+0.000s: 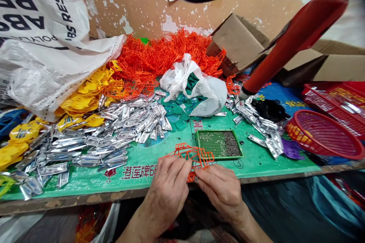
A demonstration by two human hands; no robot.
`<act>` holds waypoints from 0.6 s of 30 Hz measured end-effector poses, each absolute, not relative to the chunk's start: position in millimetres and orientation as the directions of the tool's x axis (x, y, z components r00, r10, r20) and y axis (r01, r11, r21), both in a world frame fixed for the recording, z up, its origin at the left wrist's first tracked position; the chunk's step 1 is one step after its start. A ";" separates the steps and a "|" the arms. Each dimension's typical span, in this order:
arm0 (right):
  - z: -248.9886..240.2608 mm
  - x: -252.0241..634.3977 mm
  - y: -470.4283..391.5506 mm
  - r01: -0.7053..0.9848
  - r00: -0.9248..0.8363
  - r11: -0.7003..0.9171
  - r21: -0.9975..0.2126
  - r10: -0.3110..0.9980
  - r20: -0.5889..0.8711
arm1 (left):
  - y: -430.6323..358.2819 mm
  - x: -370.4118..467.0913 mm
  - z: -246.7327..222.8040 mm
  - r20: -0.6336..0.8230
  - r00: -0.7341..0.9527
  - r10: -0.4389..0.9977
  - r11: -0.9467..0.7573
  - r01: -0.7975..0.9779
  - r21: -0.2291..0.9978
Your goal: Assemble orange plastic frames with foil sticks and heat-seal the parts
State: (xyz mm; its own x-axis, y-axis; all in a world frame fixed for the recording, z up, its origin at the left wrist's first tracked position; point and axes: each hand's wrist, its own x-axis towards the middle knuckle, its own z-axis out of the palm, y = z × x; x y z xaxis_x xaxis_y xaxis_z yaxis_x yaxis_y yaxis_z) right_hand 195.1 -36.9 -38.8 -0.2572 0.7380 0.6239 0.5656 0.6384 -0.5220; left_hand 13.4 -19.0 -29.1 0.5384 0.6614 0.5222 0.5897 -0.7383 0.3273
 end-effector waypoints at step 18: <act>-76.7 192.8 -48.9 0.492 0.032 0.536 -0.686 0.776 0.630 | -23.9 5.5 -36.6 0.722 0.277 0.634 -0.691 0.621 0.369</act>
State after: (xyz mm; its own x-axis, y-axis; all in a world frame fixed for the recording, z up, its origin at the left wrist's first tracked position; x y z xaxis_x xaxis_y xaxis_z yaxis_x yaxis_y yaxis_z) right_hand 192.8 -48.9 -76.7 0.0320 0.7763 0.6295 0.4917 0.5361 -0.6861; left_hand 5.5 -23.9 -36.6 0.2767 0.6345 0.7217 0.6211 -0.6912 0.3694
